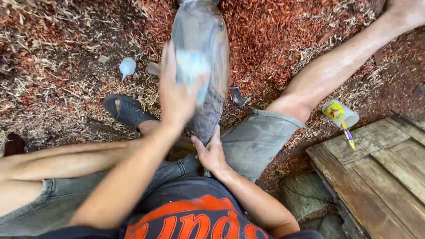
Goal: Applying a finish or adhesive to a wooden decorative object and wiping it down.
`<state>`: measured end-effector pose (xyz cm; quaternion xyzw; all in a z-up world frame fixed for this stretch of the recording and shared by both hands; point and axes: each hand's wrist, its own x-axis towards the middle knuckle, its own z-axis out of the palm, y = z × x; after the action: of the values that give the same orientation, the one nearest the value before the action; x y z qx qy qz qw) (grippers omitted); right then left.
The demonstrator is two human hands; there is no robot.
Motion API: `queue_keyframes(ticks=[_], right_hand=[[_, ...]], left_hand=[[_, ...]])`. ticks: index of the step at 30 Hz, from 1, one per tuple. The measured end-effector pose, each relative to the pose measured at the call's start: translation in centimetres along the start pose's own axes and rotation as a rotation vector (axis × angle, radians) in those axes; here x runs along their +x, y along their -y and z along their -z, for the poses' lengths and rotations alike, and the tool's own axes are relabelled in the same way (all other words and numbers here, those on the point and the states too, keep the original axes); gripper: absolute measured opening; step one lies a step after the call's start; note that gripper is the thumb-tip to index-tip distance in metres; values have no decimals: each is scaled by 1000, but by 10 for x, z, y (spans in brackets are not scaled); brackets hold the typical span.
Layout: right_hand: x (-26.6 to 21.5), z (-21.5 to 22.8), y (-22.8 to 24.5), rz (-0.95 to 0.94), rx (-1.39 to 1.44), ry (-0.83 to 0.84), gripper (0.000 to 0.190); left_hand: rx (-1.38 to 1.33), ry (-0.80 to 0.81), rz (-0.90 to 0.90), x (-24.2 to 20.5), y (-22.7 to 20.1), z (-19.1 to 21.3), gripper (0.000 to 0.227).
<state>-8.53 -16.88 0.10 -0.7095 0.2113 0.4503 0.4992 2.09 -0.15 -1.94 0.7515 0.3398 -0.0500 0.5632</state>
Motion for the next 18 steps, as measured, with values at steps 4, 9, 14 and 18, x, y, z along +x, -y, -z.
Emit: queue_keyframes(ticks=[4,9,14,18], right_hand=[[1,2,-6,7,-18,10,69],[-1,-4,2,-54,-21,-11,70],[2,2,3,-49,-51,-12,69],[3,4,-7,283,-68,-8,64]], left_hand=[[-39,-55,-83,-36,18,-4,97],[-1,52,79,74,-3,-7,89],[133,-5,-188,-5,3,-11,97],[293,88,-420,-50,20,-9,88]])
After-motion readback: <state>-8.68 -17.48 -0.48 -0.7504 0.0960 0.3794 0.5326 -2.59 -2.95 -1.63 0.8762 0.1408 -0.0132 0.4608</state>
